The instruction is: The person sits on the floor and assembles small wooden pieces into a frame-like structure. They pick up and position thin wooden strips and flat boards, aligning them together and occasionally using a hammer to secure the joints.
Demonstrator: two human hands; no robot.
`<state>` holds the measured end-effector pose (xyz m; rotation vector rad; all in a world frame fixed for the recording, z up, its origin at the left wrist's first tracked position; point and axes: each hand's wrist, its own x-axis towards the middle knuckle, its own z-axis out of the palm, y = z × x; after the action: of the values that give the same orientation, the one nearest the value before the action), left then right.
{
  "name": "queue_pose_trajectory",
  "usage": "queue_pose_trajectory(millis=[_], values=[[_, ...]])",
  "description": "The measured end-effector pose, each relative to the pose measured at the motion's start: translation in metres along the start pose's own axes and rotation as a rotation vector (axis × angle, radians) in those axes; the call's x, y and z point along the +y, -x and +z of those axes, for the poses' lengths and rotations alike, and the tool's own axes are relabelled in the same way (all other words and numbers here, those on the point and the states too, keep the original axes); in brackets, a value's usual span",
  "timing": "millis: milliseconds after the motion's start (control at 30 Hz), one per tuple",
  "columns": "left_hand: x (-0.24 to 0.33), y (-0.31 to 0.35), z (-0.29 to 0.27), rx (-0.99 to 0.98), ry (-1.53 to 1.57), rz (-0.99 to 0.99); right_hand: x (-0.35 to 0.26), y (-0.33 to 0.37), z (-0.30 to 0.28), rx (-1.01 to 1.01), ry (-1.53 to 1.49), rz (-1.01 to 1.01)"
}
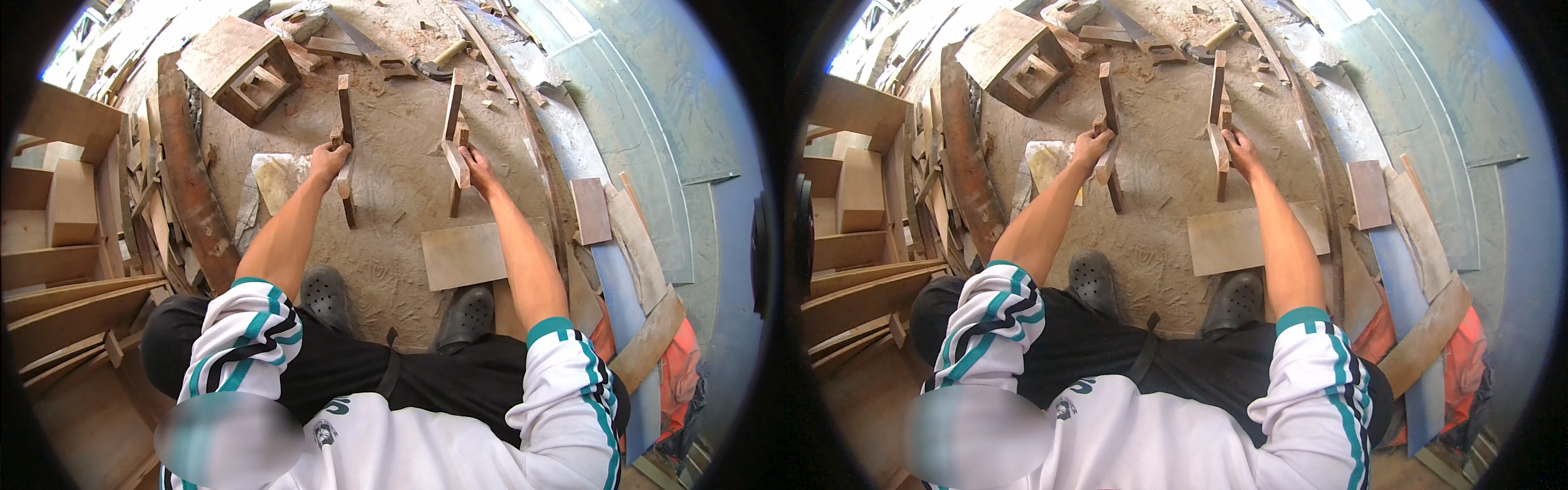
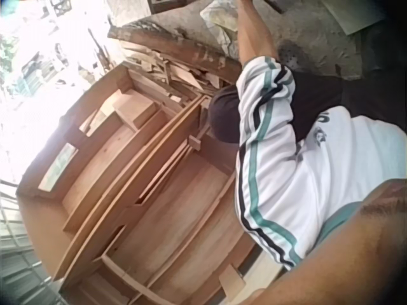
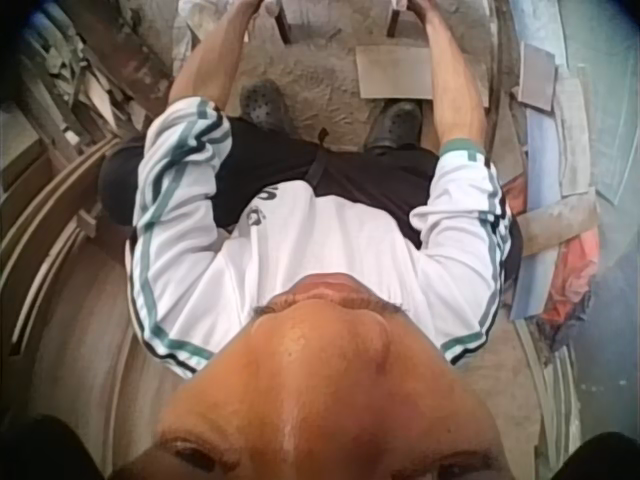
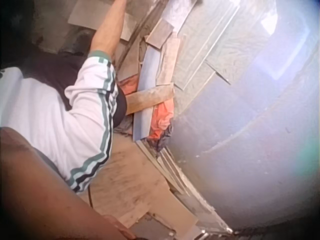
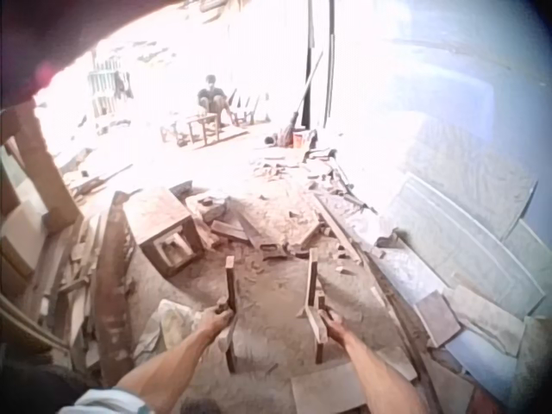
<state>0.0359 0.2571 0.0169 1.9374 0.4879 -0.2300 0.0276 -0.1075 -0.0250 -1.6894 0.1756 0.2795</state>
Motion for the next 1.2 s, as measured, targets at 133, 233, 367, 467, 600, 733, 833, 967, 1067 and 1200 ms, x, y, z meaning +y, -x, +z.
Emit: queue_pose_trajectory(millis=[133,233,367,467,600,733,833,967,1067,1200], values=[[0.003,0.003,-0.001,-0.004,-0.017,-0.011,-0.003,0.002,0.003,-0.043,-0.064,0.058],[0.007,0.007,-0.001,-0.002,-0.026,-0.028,-0.008,0.004,0.004,-0.061,-0.071,0.084],[0.016,0.014,0.005,-0.084,0.073,-0.155,-0.003,0.007,0.001,-0.004,-0.067,0.061],[0.002,0.007,-0.002,-0.121,0.169,-0.313,-0.014,0.011,0.014,-0.079,-0.125,0.182],[0.005,0.004,0.003,-0.187,0.153,-0.362,-0.006,0.015,0.015,-0.037,-0.159,0.268],[0.012,0.002,0.005,-0.109,0.021,-0.224,-0.016,0.007,0.013,-0.058,-0.059,0.194],[0.04,0.013,0.002,-0.183,0.046,-0.08,-0.043,0.005,0.013,0.019,-0.118,0.088],[0.077,0.007,-0.018,-0.292,0.334,0.041,-0.129,-0.006,0.023,0.005,-0.249,-0.022],[0.126,0.012,-0.013,-0.273,0.55,-0.042,-0.182,-0.009,0.002,0.051,-0.25,-0.018],[0.152,-0.006,-0.048,-0.388,0.641,-0.216,-0.224,-0.016,-0.019,0.035,-0.202,0.319]])
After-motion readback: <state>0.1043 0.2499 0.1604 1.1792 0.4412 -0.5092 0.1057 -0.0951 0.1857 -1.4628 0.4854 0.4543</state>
